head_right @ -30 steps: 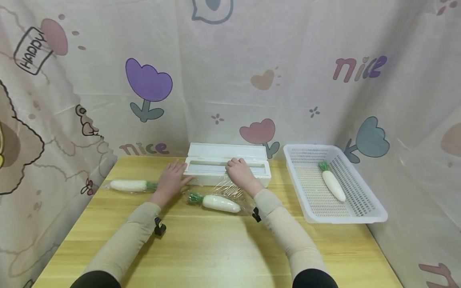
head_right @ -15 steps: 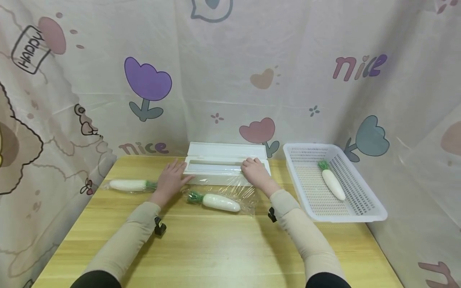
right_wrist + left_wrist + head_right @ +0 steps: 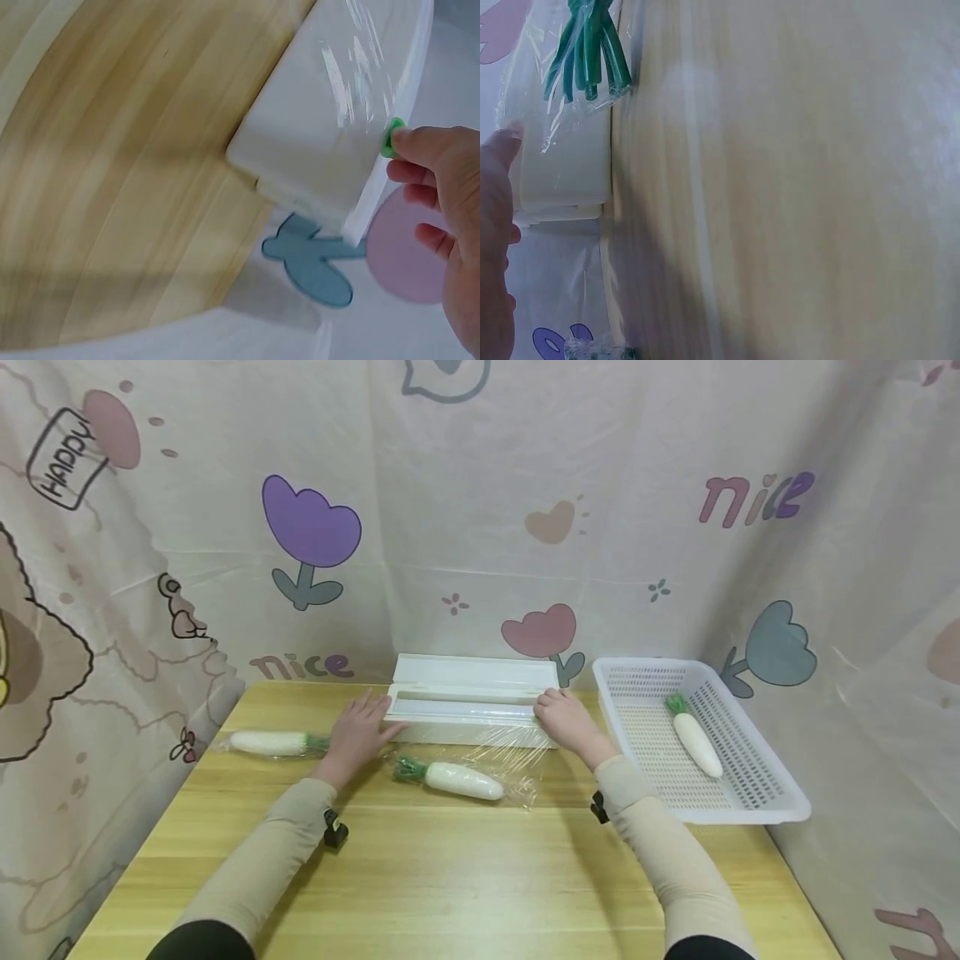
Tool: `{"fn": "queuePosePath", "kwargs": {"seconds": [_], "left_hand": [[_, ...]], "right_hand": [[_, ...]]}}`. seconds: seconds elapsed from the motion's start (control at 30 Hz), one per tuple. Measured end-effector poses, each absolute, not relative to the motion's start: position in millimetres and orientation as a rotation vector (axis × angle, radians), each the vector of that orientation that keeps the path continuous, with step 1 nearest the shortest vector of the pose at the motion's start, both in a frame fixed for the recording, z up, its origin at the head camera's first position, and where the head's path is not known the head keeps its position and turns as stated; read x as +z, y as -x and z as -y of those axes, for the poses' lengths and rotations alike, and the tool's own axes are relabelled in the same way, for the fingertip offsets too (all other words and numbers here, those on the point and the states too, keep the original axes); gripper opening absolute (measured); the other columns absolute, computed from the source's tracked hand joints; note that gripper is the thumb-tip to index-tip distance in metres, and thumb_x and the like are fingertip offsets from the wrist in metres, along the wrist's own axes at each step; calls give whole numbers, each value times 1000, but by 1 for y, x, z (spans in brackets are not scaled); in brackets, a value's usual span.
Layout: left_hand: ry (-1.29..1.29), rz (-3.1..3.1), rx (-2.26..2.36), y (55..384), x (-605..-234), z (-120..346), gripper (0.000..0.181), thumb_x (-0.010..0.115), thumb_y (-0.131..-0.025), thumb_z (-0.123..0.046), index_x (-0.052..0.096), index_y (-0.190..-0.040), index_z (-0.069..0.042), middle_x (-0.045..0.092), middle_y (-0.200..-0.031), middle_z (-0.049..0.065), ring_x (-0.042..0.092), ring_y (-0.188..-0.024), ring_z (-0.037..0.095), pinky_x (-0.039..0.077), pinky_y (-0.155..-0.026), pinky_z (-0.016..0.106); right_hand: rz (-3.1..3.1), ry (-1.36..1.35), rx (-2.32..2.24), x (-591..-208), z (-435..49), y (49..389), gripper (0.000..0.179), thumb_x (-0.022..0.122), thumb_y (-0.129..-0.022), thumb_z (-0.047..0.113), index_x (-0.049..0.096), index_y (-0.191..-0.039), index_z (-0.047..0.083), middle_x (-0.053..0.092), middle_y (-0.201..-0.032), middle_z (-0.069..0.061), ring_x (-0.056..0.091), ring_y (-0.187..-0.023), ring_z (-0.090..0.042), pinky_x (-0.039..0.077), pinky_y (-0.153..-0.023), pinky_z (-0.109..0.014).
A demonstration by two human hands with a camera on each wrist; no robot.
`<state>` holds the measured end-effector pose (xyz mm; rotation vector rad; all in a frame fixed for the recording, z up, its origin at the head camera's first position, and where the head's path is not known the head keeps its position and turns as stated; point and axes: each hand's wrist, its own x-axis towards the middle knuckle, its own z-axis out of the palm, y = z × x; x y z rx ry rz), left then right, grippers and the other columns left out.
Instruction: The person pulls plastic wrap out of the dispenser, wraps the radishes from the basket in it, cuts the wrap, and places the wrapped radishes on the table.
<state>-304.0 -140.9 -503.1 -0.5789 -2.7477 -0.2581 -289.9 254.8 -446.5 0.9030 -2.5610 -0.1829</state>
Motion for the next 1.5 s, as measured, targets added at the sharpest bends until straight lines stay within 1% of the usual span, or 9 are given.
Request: {"fn": "queuePosePath", "kwargs": {"seconds": [0.33,0.67,0.77,0.87,1.0,1.13,1.27,1.4,1.5], "left_hand": [[561,2764,-246,306,-505,141,71,46,-96,-57,43,-145,-5,48,-147,13,30,-146,35,22,-120,54],[562,2763,-244,310,-508,141,74,46,-96,-59,41,-146,-5,47,-149,13,32,-145,37,22,-120,54],[547,2757,-253,311,-508,142,74,46,-95,-59,42,-146,-5,48,-148,14,32,-145,37,22,-120,53],[548,2745,-255,311,-509,141,73,47,-96,-58,43,-145,-5,49,-147,14,32,-145,37,21,-120,53],[539,2756,-301,309,-510,138,73,49,-95,-57,42,-145,-4,48,-148,15,30,-145,39,23,-119,54],[499,2774,-403,306,-511,133,74,50,-95,-56,41,-146,-3,48,-147,17,28,-146,40,25,-119,54],[461,2777,-505,303,-509,130,74,52,-95,-54,40,-146,-3,48,-147,18,31,-143,43,27,-118,54],[412,2762,-624,299,-508,128,72,55,-95,-51,39,-148,-5,46,-149,17,35,-141,44,27,-118,55],[365,2713,-714,293,-507,126,68,57,-94,-47,41,-147,-7,47,-148,16,38,-139,44,29,-116,57]], "right_hand": [[2579,-909,-162,-443,-273,289,11,75,-82,16,67,-79,10,65,-84,-3,57,-89,-24,41,-73,-39],[2613,-917,-163,-435,-287,286,9,77,-80,13,68,-80,8,65,-84,-5,56,-87,-26,41,-74,-42],[2645,-878,-119,-435,-286,285,8,75,-82,13,69,-82,8,67,-86,-6,57,-89,-28,45,-79,-45],[2717,-776,-60,-437,-286,279,11,75,-82,13,71,-90,6,69,-94,-9,58,-94,-31,47,-84,-49],[2814,-585,37,-442,-289,267,29,74,-83,16,70,-109,2,68,-107,-17,60,-101,-37,49,-79,-53],[2839,-427,205,-448,-287,256,38,72,-86,22,66,-118,2,66,-117,-21,59,-109,-41,49,-84,-58],[2810,-307,368,-454,-285,247,33,70,-88,23,67,-113,2,65,-117,-21,58,-111,-42,47,-90,-59],[2758,-221,536,-462,-281,241,26,69,-88,18,68,-103,-4,68,-106,-23,61,-102,-42,48,-90,-57],[2756,-136,722,-473,-279,241,25,67,-90,17,69,-101,-5,69,-99,-24,62,-95,-39,50,-87,-53]]}}
